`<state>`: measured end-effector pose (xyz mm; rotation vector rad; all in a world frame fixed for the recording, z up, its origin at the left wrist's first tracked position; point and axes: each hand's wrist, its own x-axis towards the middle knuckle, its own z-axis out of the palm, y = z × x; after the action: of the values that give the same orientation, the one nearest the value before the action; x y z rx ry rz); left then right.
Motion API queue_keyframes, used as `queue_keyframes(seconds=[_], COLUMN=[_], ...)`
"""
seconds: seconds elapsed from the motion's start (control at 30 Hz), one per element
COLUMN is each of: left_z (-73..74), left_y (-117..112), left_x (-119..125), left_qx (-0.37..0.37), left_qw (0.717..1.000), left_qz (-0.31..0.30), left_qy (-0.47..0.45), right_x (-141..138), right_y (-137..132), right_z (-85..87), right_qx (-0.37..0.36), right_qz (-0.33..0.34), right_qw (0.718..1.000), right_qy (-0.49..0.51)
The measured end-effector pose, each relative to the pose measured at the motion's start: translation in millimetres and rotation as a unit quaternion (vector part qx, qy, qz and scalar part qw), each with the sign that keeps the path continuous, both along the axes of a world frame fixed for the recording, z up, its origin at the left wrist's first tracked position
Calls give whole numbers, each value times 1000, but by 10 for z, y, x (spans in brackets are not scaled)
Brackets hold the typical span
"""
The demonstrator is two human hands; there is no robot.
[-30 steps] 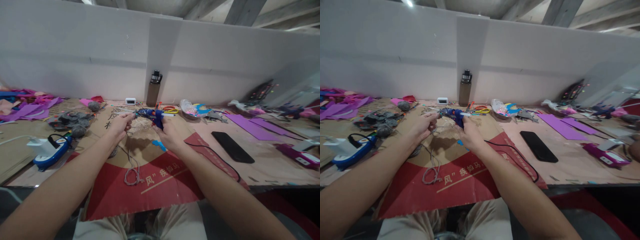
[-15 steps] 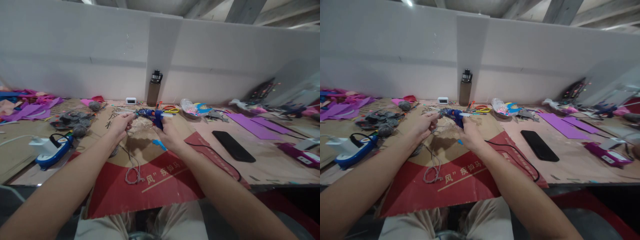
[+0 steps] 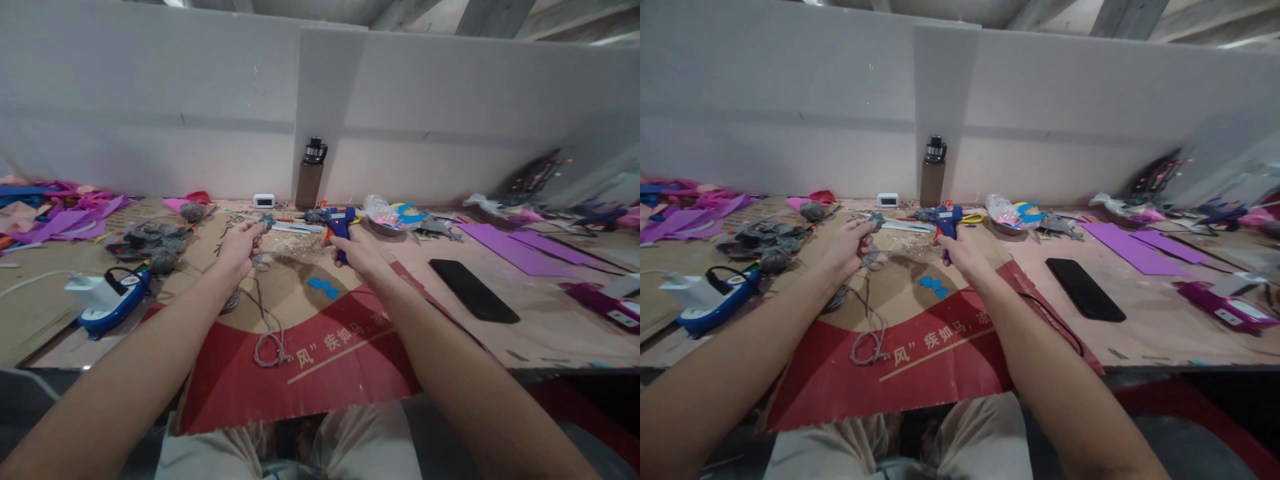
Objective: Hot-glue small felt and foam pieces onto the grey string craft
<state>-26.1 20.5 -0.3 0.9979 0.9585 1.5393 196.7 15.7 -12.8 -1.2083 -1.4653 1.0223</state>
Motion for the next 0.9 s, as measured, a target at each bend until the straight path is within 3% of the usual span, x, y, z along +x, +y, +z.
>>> queue_keyframes(seconds=[0.1,0.2,0.27,0.33,0.4,0.47,0.57,0.63,0.7,0.8,0.9], left_z=[2,8,8,6,3,5,21,37,50,54,41], left_y=[-23,-47,-59,-68,-79,-92,-117,-134,-149,-162,-161], left_x=[30,61,75,83,83,74,55,52,67,117,172], left_qx=[16,48,88,138,198,263,326,318,274,188,136], left_qw=[999,992,977,944,891,832,779,790,832,910,956], left_qz=[10,35,75,134,181,201,198,200,193,132,72], left_qy=[41,112,181,269,367,446,498,485,442,344,249], right_x=[161,281,279,168,-58,-356,-759,-902,-929,-836,-718], right_y=[127,175,141,66,-22,-94,-131,-112,-76,-29,-8], right_z=[-39,-75,-60,-11,50,102,141,133,99,40,27], right_qx=[-43,0,47,111,161,132,30,-10,-11,76,196], right_qz=[-50,-139,-216,-245,-179,-54,69,86,66,17,-23], right_qw=[988,928,891,897,942,988,985,972,976,993,980], right_qy=[-142,-345,-396,-352,-234,-52,156,218,206,85,-22])
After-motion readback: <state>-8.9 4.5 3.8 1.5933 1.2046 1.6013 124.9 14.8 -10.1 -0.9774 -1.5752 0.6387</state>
